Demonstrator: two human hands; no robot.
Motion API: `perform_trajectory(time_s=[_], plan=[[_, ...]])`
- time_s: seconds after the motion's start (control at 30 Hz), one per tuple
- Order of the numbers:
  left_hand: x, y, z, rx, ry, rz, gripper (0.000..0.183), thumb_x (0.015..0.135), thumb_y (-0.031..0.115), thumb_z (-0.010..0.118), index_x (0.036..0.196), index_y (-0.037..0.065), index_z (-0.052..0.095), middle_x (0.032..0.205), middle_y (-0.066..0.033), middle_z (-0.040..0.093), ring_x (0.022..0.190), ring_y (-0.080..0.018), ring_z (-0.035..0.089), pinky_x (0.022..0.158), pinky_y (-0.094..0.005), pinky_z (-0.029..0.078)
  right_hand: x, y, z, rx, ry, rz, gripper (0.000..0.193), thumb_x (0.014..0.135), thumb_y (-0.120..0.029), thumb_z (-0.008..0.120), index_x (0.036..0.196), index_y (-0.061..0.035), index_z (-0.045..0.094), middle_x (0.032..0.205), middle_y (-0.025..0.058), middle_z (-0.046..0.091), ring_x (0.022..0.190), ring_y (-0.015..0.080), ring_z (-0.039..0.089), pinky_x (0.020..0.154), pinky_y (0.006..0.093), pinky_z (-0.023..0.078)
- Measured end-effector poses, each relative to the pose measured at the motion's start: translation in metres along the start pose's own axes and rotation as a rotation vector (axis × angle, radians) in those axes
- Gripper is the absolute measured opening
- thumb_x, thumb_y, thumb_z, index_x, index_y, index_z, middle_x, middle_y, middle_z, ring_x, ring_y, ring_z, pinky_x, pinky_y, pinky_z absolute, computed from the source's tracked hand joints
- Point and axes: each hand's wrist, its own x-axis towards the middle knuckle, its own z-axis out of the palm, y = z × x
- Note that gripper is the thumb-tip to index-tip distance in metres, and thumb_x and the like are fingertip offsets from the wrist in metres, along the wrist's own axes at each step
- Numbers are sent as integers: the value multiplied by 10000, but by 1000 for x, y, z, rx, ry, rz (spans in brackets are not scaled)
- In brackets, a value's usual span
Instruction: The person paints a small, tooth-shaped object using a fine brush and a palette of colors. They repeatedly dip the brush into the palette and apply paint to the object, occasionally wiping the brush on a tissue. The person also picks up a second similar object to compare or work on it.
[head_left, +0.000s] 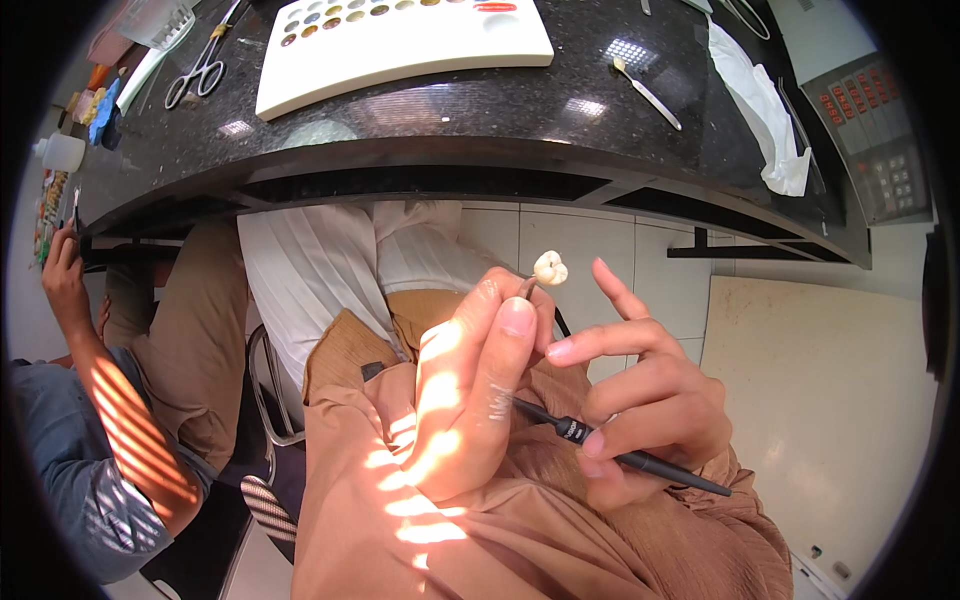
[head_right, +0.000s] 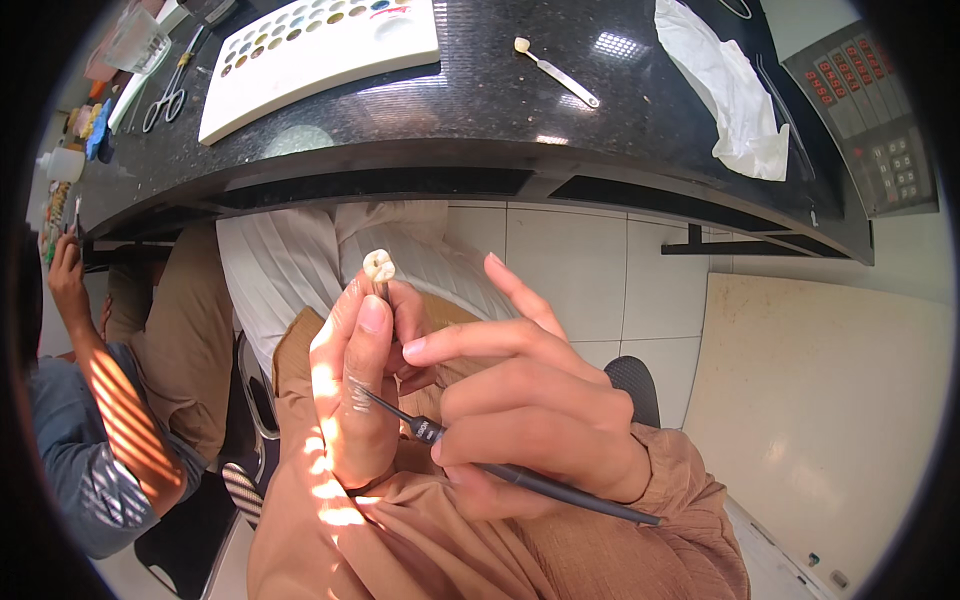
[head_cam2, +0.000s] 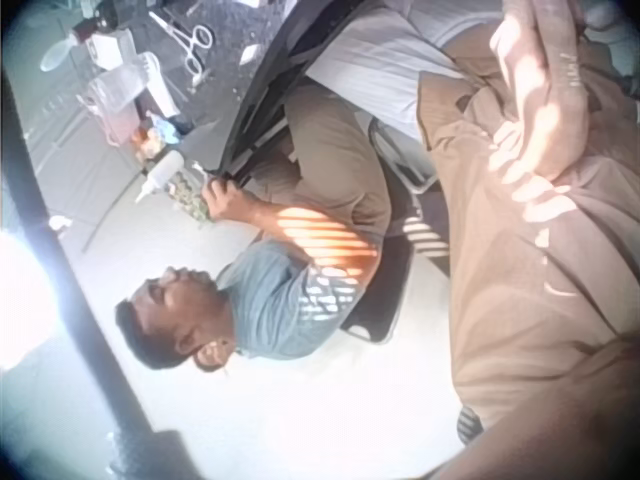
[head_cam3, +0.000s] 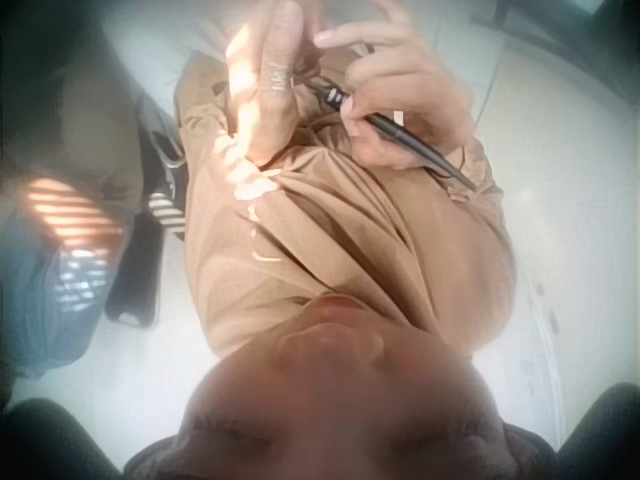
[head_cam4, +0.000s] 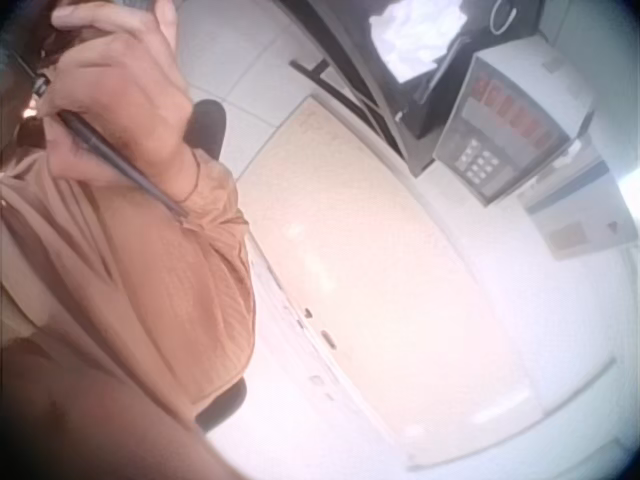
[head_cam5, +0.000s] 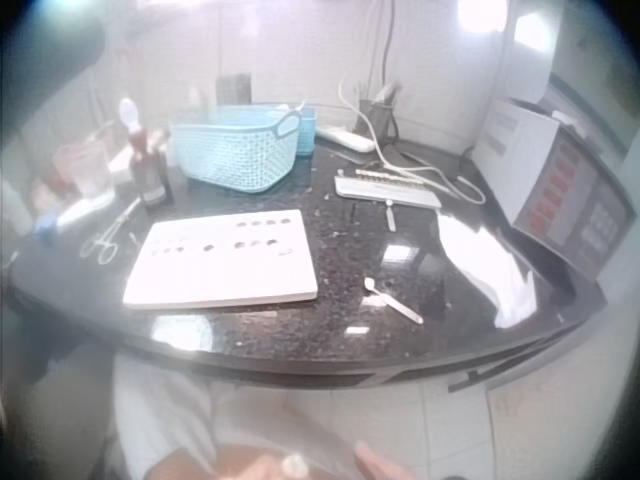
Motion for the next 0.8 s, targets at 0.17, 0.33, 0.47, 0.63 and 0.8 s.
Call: perform_trajectory(time_s=[0.17, 0.33, 0.47, 0.63, 0.8], plan=[[0, 0, -3, -3, -26, -22, 296, 942, 246, 378, 775, 21, 472, 679, -12, 448, 599, -69, 334, 542, -225, 283, -1, 0, 1, 7, 20, -2, 161, 692, -76, 641, 753, -124, 500, 673, -3, 521, 892, 296, 607, 976, 671, 205], [0, 2, -2, -12, 3, -35, 300, 939, 251, 381, 775, 16, 470, 689, -18, 448, 609, -69, 333, 552, -222, 281, -2, 1, -2, 46, -6, 2, 146, 712, -78, 623, 754, -112, 488, 669, 4, 518, 880, 298, 606, 983, 671, 187], [2, -6, -7, 56, -33, 83, 305, 919, 320, 411, 815, 37, 453, 687, -15, 419, 592, -76, 352, 527, -219, 275, -3, 2, -7, 110, 109, -33, 164, 798, -164, 603, 861, -91, 471, 668, 17, 520, 871, 290, 606, 984, 669, 184], [5, -26, -11, 117, -101, 322, 306, 926, 325, 385, 820, 42, 435, 676, -22, 407, 583, -90, 359, 533, -227, 283, -2, -4, -2, 134, 353, 135, 232, 863, -249, 564, 947, -77, 433, 708, 17, 522, 862, 269, 621, 979, 664, 203], [14, -42, -22, 81, -286, 574, 217, 943, 156, 367, 958, -28, 482, 724, -106, 500, 617, -178, 427, 599, -292, 361, 0, -9, 0, 236, 389, 138, 206, 868, -212, 556, 932, -77, 415, 726, 13, 500, 803, 262, 649, 981, 659, 206]])
